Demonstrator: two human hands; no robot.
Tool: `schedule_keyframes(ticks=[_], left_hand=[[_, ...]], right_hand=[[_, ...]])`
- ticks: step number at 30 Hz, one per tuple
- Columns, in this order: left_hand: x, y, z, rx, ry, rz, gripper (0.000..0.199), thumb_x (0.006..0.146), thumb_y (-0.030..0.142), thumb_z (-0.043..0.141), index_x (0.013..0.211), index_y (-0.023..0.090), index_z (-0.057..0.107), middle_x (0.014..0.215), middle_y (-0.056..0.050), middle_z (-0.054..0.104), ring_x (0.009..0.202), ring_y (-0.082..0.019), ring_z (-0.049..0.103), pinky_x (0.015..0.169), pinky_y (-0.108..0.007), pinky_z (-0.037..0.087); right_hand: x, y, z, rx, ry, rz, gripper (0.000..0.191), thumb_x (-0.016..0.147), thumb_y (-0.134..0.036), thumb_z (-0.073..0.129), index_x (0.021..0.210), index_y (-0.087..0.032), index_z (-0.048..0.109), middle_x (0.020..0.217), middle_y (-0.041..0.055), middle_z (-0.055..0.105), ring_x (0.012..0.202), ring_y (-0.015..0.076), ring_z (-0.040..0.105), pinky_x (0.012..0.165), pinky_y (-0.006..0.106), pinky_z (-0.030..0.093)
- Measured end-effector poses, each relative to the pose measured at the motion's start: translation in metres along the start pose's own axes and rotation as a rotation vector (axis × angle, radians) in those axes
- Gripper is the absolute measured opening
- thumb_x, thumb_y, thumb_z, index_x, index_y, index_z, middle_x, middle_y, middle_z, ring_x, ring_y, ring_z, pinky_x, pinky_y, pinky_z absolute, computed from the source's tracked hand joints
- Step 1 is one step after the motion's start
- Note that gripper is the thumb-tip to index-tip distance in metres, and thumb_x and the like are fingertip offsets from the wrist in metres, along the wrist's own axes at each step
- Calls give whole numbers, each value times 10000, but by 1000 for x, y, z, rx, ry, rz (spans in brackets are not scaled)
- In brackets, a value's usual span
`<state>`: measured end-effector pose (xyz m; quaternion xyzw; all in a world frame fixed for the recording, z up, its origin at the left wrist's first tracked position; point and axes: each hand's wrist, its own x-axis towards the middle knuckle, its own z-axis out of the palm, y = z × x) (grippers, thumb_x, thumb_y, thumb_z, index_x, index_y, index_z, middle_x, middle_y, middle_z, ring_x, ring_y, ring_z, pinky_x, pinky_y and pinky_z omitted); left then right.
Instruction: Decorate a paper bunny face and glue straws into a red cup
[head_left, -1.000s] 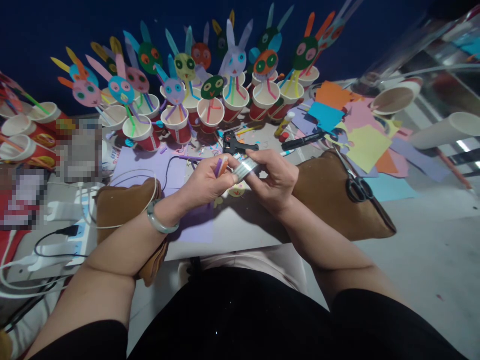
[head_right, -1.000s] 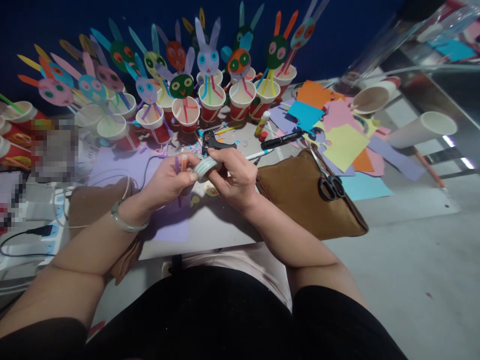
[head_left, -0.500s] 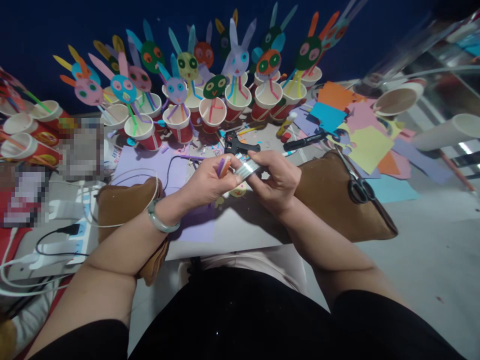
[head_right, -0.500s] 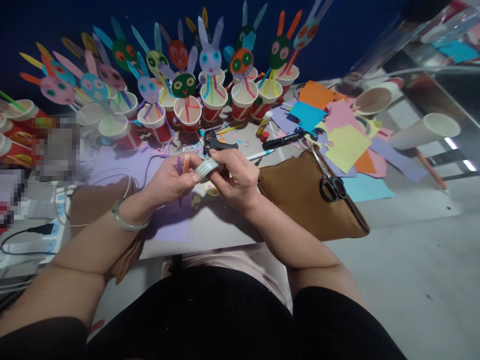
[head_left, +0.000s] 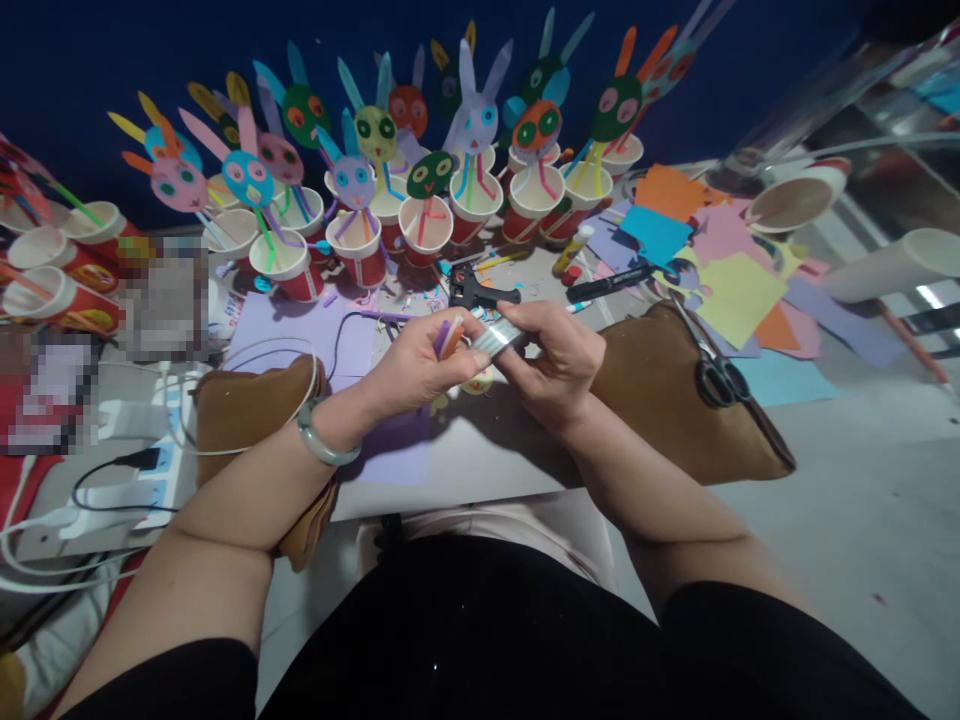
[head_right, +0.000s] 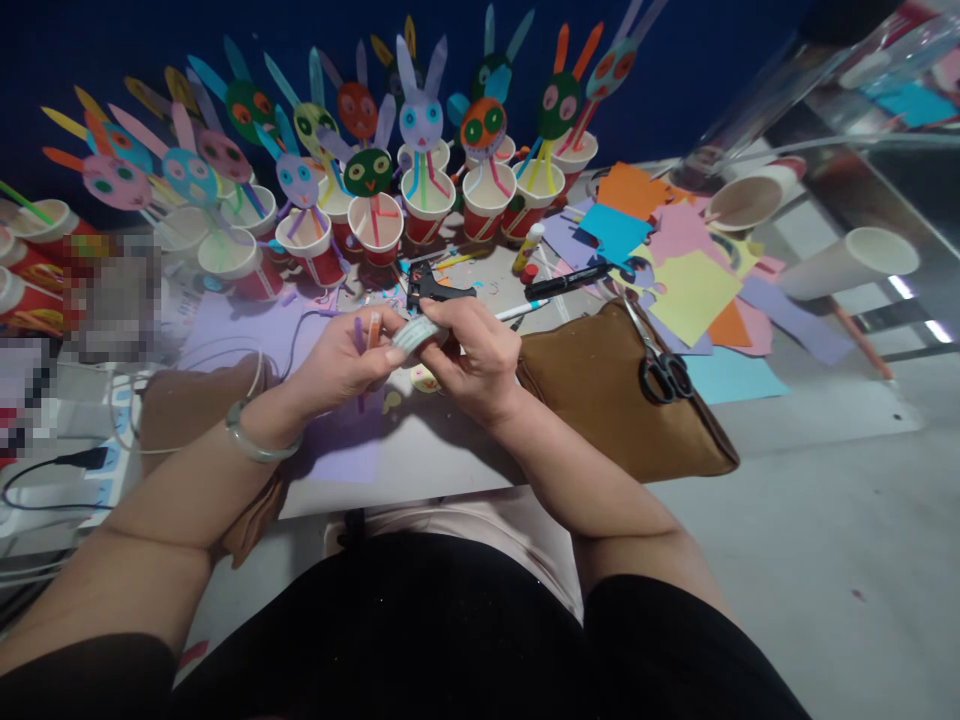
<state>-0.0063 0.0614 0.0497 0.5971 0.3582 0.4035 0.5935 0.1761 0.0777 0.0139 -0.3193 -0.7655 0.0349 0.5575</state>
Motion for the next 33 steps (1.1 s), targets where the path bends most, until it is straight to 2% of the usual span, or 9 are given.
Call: schedule_keyframes(ticks=[7, 12, 16, 18, 22, 27, 33], left_hand=[[-1, -4, -2, 32, 7, -6, 110, 811, 285, 638, 841, 190, 592, 573, 74, 429, 495, -69, 359, 486, -228, 301], [1, -6, -2, 118, 174, 27, 168, 814, 233, 635, 978, 207, 614, 566, 81, 423, 478, -76, 353, 476, -228, 294], [3, -3, -2, 245, 247, 115, 57, 764, 204, 654, 774, 187, 601, 597, 51, 501, 525, -78, 406, 508, -228, 328], [2, -3, -2, 295, 244, 132, 63, 778, 219, 644, 737, 173, 628, 633, 28, 553, 552, -83, 436, 525, -231, 342], [0, -6, -3, 356, 221, 119, 123, 827, 272, 641, 801, 163, 692, 646, 18, 574, 556, -88, 434, 521, -233, 329], [-1, -9, -5, 438, 196, 152, 218, 869, 340, 661, 748, 159, 666, 645, 10, 569, 622, -109, 466, 593, -242, 379], [0, -7, -8, 448, 117, 134, 307, 890, 415, 648, 723, 156, 636, 616, 20, 518, 608, -106, 436, 583, -245, 348]], right_hand=[[-1, 2, 1, -31, -19, 64, 155, 884, -306, 684, 1018, -228, 692, 842, 18, 720, 668, 146, 641, 598, 286, 530], [0, 11, 0, -102, 20, 6, 159, 899, -330, 653, 1017, -232, 691, 888, 47, 730, 772, 189, 683, 678, 332, 581], [-1, 19, -3, -98, 29, -35, 228, 914, -360, 651, 1101, -235, 690, 959, 66, 724, 829, 206, 687, 727, 354, 600], [-1, 22, -4, -107, 21, -45, 244, 925, -391, 643, 1111, -241, 693, 960, 64, 709, 833, 201, 678, 727, 349, 598], [-2, 26, -3, -133, 25, -38, 229, 936, -448, 637, 1047, -260, 707, 910, 56, 673, 803, 187, 652, 707, 334, 578], [-1, 26, -1, -212, -28, 28, 200, 961, -433, 598, 989, -271, 711, 847, 51, 642, 763, 170, 630, 664, 306, 552], [-3, 27, -2, -292, -80, 25, 277, 974, -465, 537, 976, -264, 728, 810, 58, 647, 696, 161, 618, 604, 291, 524]])
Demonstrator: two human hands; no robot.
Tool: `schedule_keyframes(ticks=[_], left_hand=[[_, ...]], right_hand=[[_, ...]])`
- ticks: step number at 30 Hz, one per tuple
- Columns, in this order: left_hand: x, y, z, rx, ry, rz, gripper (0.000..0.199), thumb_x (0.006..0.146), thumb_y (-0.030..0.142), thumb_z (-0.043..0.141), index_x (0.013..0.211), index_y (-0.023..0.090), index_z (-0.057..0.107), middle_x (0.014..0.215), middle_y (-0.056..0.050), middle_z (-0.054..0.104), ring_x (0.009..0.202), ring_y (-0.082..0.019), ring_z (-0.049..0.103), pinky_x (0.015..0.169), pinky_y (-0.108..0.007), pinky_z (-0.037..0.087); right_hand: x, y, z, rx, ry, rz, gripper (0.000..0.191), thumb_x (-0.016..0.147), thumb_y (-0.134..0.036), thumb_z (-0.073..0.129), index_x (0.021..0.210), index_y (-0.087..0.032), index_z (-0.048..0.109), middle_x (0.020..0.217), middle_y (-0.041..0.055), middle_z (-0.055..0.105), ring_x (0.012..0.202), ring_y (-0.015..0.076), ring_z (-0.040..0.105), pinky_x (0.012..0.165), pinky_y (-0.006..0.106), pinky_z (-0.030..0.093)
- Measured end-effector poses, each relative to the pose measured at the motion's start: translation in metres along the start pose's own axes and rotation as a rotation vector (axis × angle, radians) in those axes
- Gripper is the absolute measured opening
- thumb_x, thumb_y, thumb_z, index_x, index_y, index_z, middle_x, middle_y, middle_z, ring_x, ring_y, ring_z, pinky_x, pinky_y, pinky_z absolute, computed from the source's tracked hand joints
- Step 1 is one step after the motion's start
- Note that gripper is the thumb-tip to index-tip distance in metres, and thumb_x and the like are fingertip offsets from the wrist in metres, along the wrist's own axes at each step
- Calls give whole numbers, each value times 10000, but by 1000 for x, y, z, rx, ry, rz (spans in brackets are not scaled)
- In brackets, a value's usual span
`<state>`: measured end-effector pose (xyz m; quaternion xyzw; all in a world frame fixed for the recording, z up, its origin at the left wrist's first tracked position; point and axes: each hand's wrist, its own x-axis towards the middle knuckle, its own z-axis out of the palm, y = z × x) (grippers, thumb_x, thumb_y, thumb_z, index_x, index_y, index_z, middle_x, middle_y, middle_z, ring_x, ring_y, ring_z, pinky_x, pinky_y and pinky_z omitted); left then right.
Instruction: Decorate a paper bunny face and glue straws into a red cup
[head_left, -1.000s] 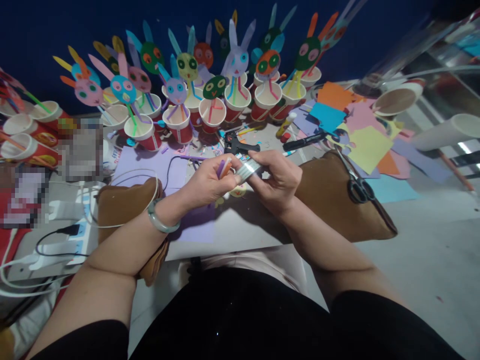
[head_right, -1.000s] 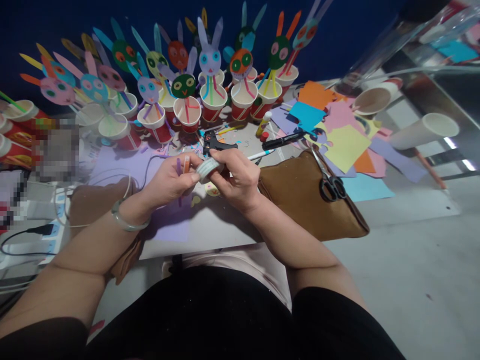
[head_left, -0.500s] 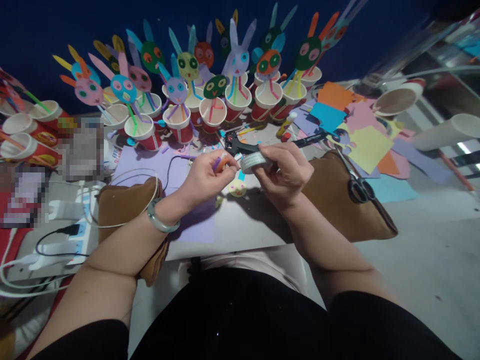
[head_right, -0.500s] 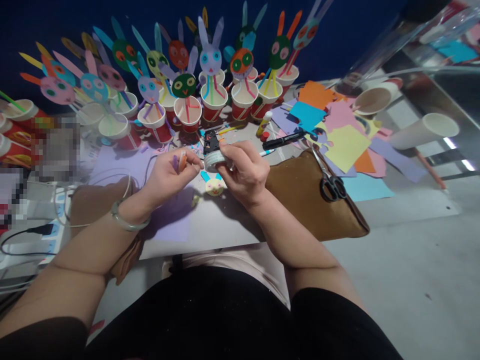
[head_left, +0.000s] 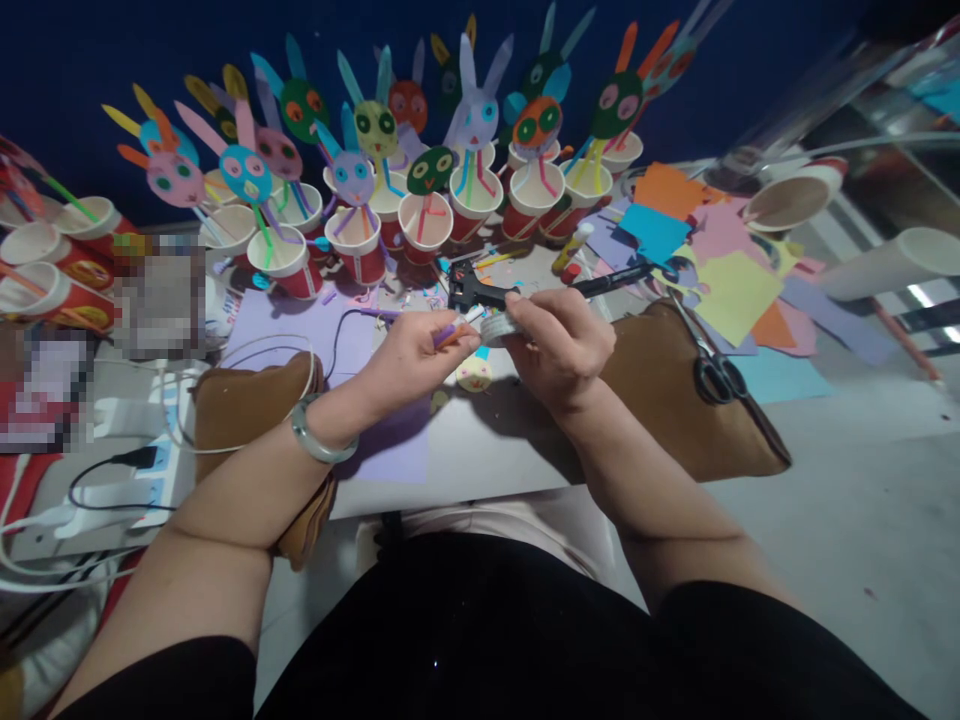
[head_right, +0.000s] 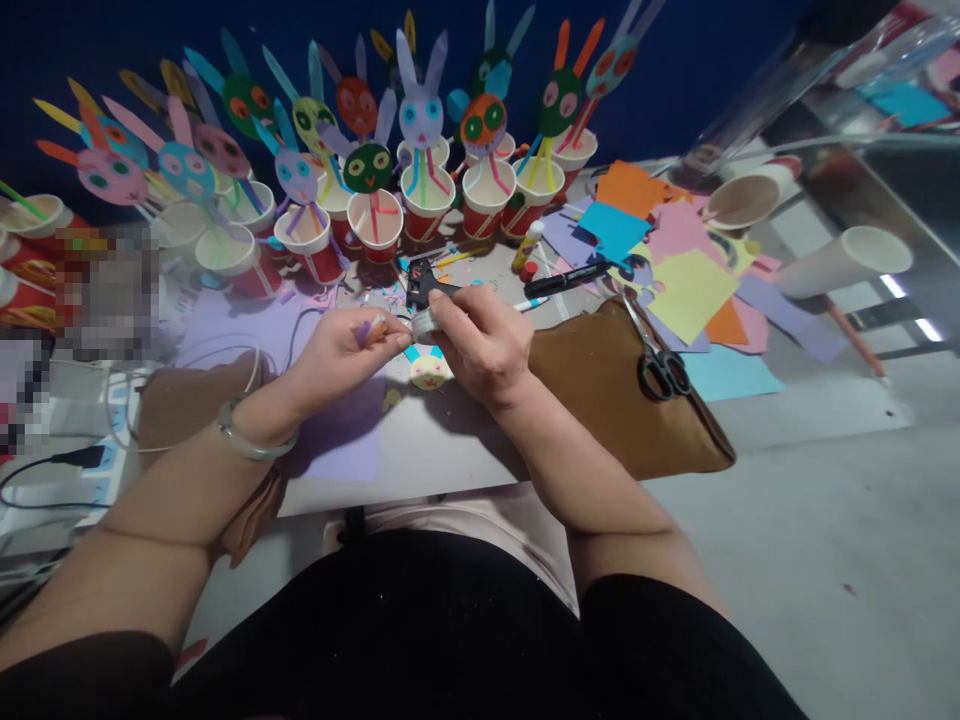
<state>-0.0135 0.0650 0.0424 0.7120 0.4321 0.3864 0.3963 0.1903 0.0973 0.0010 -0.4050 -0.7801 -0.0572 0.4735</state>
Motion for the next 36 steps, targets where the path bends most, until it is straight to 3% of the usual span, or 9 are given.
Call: schedule_keyframes(ticks=[8, 15, 20, 27, 31, 36], left_hand=[[3, 3, -4, -62, -98, -33, 325, 850, 404, 669, 659, 170, 552, 591, 46, 441, 572, -91, 373, 556, -248, 299], [0, 6, 2, -145, -29, -118, 197, 788, 234, 639, 632, 175, 535, 574, 56, 427, 553, -77, 341, 536, -238, 296], [0, 5, 4, -193, 8, -122, 163, 770, 206, 639, 634, 174, 555, 565, 57, 435, 545, -73, 338, 525, -231, 305], [3, 2, 5, -220, 37, -138, 236, 832, 307, 686, 672, 175, 573, 591, 53, 455, 548, -75, 375, 531, -244, 320], [5, 5, 6, -301, 58, -160, 372, 713, 446, 853, 828, 187, 613, 611, 67, 466, 545, -76, 405, 509, -242, 317], [4, 3, 6, -490, -114, -297, 462, 714, 537, 844, 922, 204, 600, 517, 100, 382, 427, -66, 351, 419, -243, 237]], right_hand=[[0, -3, 4, -7, 51, 15, 248, 955, -433, 565, 950, -252, 735, 769, 43, 651, 642, 150, 584, 558, 284, 494], [-2, -8, 7, 22, 69, 13, 194, 948, -400, 584, 941, -262, 722, 786, 39, 646, 662, 154, 596, 564, 283, 506], [-1, -7, 7, 32, 72, -37, 156, 926, -363, 589, 934, -260, 706, 828, 43, 671, 702, 165, 617, 605, 296, 528], [2, -3, 7, 158, 105, -7, 125, 869, -309, 612, 926, -221, 681, 772, 27, 644, 698, 182, 602, 623, 322, 502], [3, -5, 7, 261, 83, 76, 91, 838, -271, 630, 903, -219, 666, 788, 15, 636, 715, 175, 602, 661, 323, 498], [3, -13, 8, 302, 80, 146, 42, 795, -240, 638, 831, -219, 631, 739, -16, 619, 642, 138, 569, 603, 286, 478]])
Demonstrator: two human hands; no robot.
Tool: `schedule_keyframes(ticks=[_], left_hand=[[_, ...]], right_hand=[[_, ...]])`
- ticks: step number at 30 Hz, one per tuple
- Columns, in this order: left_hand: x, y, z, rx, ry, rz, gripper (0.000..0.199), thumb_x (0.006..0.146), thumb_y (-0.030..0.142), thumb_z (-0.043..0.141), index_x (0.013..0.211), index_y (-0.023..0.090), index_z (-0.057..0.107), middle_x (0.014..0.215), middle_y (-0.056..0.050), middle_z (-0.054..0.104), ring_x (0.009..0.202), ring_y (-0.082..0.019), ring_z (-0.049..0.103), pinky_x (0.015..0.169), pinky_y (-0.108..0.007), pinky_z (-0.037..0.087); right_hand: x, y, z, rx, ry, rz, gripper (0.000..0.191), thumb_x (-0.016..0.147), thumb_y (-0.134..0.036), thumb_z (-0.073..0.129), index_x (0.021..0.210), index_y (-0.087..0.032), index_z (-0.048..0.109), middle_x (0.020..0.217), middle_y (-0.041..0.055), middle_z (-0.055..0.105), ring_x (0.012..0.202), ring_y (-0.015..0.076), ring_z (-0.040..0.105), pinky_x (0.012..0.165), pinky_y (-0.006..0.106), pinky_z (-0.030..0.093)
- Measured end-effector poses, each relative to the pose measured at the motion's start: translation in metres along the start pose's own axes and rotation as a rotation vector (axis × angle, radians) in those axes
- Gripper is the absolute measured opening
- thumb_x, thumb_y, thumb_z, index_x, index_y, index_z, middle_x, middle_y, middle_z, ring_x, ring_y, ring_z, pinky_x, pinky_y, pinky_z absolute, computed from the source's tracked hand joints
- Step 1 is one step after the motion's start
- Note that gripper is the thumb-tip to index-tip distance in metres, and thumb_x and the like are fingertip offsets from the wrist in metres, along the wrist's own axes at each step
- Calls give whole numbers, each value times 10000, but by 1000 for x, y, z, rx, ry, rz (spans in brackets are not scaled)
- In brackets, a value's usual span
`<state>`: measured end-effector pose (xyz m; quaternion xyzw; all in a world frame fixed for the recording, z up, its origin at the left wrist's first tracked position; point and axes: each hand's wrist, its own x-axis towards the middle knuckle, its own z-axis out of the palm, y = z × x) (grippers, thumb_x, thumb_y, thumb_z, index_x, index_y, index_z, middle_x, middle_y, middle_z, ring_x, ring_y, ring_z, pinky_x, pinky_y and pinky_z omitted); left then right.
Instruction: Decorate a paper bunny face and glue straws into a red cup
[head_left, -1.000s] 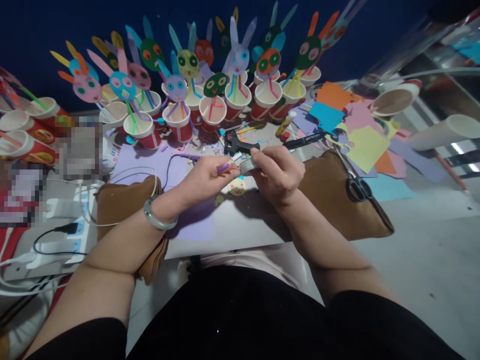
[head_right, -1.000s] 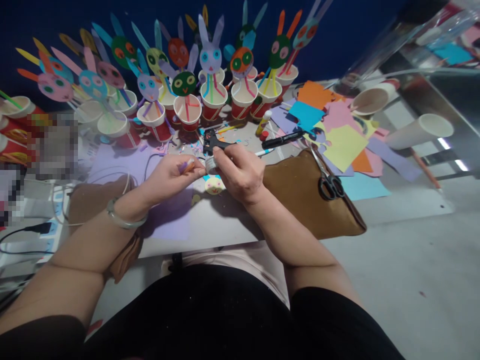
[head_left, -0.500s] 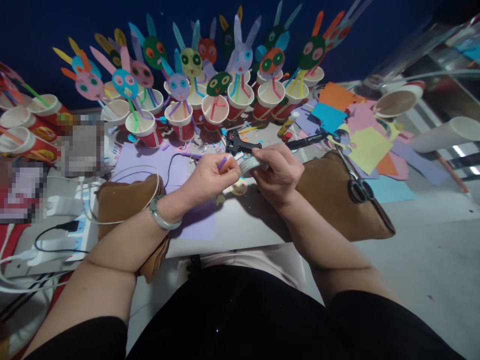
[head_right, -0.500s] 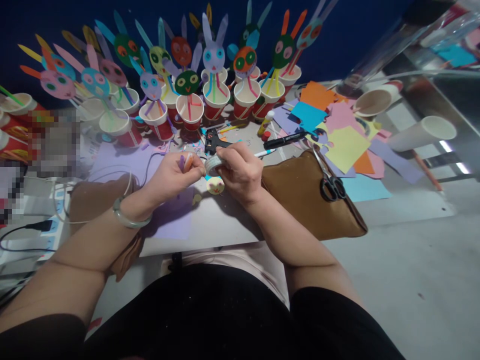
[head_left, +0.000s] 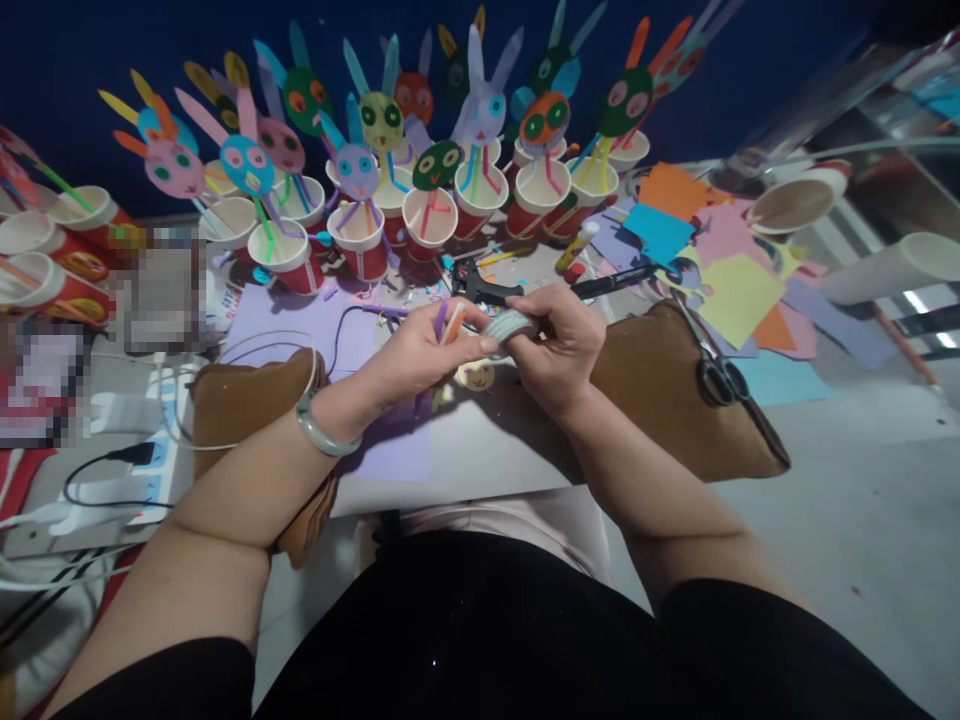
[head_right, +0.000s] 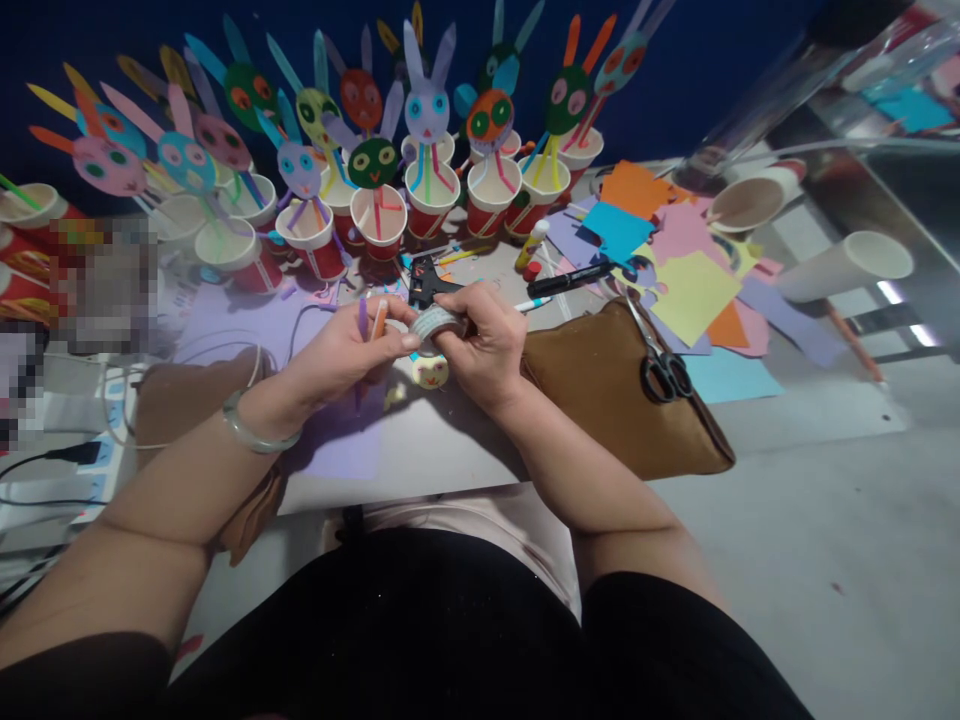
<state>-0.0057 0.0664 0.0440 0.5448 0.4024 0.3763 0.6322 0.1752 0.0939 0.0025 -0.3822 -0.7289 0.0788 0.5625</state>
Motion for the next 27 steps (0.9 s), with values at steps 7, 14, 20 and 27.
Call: schedule_keyframes(ticks=[7, 14, 20, 27], left_hand=[[-6, 8, 2, -149, -115, -151, 422, 748, 431, 800, 953, 226, 493, 512, 125, 424, 351, -44, 344, 362, -200, 214], [-8, 2, 4, -159, -133, -97, 382, 765, 401, 763, 947, 234, 472, 518, 123, 474, 332, -44, 367, 346, -193, 215], [-8, 5, 6, -102, -82, -97, 385, 769, 393, 766, 953, 227, 470, 497, 139, 439, 326, -37, 356, 350, -178, 234], [-10, 7, 7, -107, -73, -92, 351, 756, 350, 747, 942, 218, 479, 502, 144, 431, 342, -34, 359, 367, -169, 267]], right_hand=[[-4, -7, 4, 97, 27, 56, 56, 781, -222, 651, 835, -213, 636, 729, -27, 626, 631, 120, 568, 566, 258, 449], [-5, -10, 5, 151, 25, 103, 76, 780, -243, 686, 832, -214, 638, 723, -31, 631, 626, 121, 567, 586, 271, 462], [-6, -10, 4, 154, 12, 63, 45, 788, -236, 663, 825, -219, 644, 714, -35, 622, 630, 124, 565, 588, 269, 454], [-5, -12, 3, 169, -4, 115, 74, 779, -249, 713, 809, -222, 650, 712, -32, 625, 629, 127, 563, 589, 277, 453]])
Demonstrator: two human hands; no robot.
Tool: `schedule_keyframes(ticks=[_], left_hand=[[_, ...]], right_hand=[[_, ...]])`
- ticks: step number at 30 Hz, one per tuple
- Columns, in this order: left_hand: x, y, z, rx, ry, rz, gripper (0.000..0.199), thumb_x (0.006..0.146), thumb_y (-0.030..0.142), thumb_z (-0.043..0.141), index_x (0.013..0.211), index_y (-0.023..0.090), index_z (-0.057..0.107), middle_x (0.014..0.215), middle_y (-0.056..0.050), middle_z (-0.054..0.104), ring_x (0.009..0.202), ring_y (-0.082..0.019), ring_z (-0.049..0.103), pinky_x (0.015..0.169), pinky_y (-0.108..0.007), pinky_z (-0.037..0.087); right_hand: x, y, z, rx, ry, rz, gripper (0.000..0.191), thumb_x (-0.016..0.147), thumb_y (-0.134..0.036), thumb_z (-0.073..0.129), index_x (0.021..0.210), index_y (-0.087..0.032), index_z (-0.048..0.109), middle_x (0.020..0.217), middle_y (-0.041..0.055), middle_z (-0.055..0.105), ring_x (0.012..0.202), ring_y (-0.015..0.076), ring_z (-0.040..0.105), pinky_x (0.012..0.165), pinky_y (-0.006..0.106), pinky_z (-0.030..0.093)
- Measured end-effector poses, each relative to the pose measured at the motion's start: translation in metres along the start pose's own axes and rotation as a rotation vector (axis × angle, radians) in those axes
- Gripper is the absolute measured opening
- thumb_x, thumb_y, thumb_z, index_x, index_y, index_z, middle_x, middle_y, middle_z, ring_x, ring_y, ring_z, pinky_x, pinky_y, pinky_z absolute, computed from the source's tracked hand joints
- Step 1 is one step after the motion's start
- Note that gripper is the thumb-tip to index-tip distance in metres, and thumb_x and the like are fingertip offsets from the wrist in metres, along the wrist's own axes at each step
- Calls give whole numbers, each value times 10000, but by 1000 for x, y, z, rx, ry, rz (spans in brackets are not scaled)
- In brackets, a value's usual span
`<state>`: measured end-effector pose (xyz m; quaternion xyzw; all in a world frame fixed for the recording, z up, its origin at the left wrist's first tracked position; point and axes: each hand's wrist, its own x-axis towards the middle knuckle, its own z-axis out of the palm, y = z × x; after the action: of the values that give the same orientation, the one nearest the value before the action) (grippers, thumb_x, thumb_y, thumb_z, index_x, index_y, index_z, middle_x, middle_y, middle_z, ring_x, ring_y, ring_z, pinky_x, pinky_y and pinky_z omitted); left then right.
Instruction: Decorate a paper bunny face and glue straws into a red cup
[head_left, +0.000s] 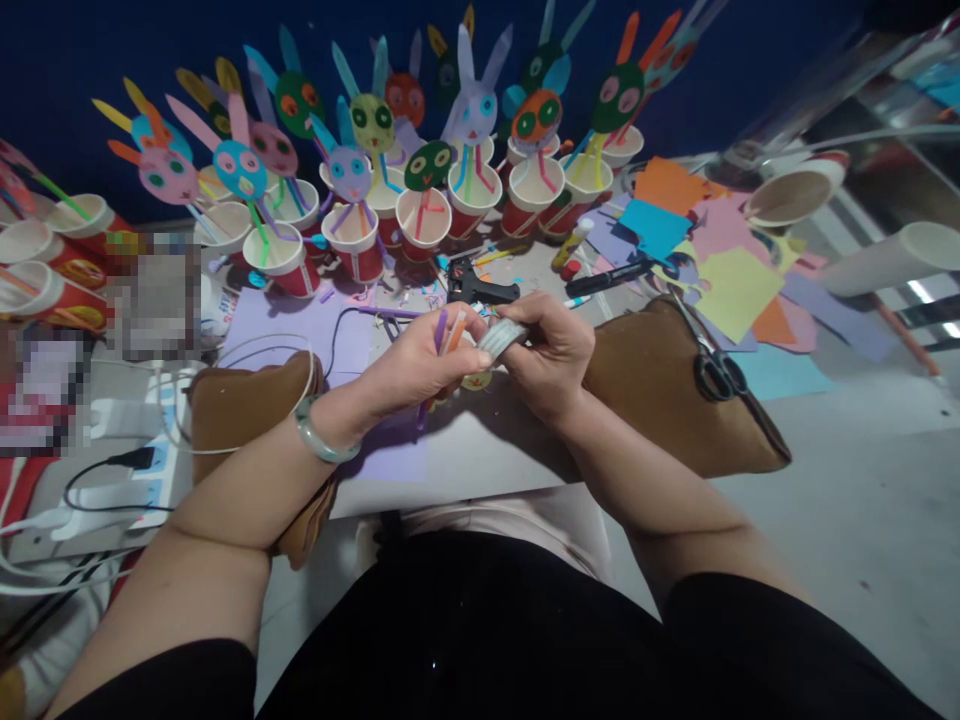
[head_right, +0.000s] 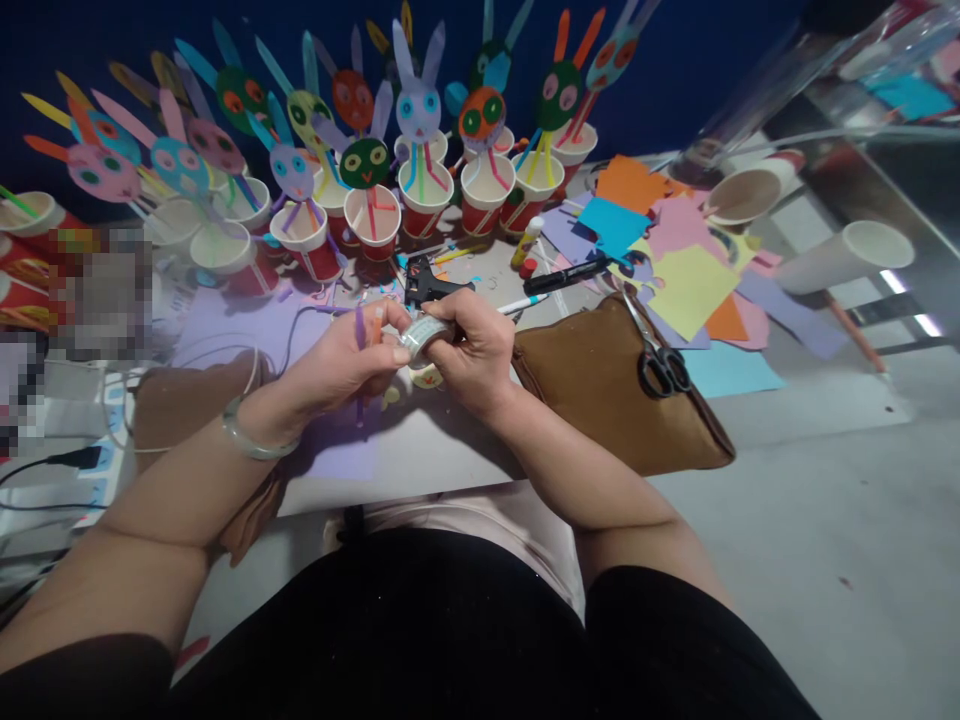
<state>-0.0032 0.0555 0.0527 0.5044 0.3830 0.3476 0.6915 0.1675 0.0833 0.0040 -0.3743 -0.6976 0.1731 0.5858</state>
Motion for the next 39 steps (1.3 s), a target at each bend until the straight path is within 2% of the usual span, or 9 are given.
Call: schedule_keyframes(ticks=[7, 12, 19, 24, 29, 35, 39], left_hand=[[1, -2, 3, 29, -18, 50, 290, 770, 268, 694, 935, 217, 461, 521, 140, 456, 338, -27, 359, 353, -162, 288], [2, -4, 4, 46, 20, 92, 270, 739, 184, 654, 933, 219, 470, 528, 141, 448, 334, -28, 338, 344, -169, 264], [7, -6, -1, 47, 1, 110, 299, 785, 298, 744, 887, 203, 479, 533, 130, 440, 370, -16, 324, 401, -179, 267], [6, -6, -3, 39, -2, 64, 331, 801, 356, 750, 935, 214, 483, 517, 136, 430, 353, -29, 342, 384, -179, 258], [2, -4, -1, 25, -28, 32, 305, 795, 319, 721, 942, 218, 474, 505, 144, 414, 336, -32, 349, 357, -168, 274], [3, -6, 1, 19, -22, 74, 273, 765, 213, 672, 961, 219, 482, 504, 150, 411, 338, -37, 337, 343, -166, 278], [5, -6, -4, 5, -1, 67, 253, 767, 237, 708, 930, 203, 517, 493, 137, 398, 354, -35, 323, 356, -176, 243]], right_hand=[[0, 1, -1, 33, -3, -21, 119, 785, -274, 750, 807, -226, 643, 732, -31, 636, 631, 127, 568, 599, 284, 461], [0, 3, -1, 37, 21, -41, 104, 793, -240, 744, 821, -228, 645, 740, -30, 636, 636, 129, 570, 596, 279, 453], [3, 4, -3, -91, -33, -89, 26, 808, -240, 672, 812, -229, 649, 752, -12, 660, 659, 150, 599, 622, 302, 481], [3, 2, -3, -52, -30, -90, 59, 792, -206, 686, 800, -227, 631, 723, -22, 633, 646, 140, 588, 609, 285, 455], [2, 1, -4, -25, -26, -91, 83, 788, -193, 701, 800, -226, 626, 727, -25, 629, 640, 135, 575, 605, 285, 451], [4, -1, -4, -11, -16, -43, 72, 786, -205, 707, 796, -218, 636, 748, -21, 641, 660, 136, 578, 628, 289, 455], [6, -4, -3, -53, -53, 8, 34, 809, -223, 694, 830, -211, 671, 754, -15, 651, 684, 139, 583, 671, 298, 475]])
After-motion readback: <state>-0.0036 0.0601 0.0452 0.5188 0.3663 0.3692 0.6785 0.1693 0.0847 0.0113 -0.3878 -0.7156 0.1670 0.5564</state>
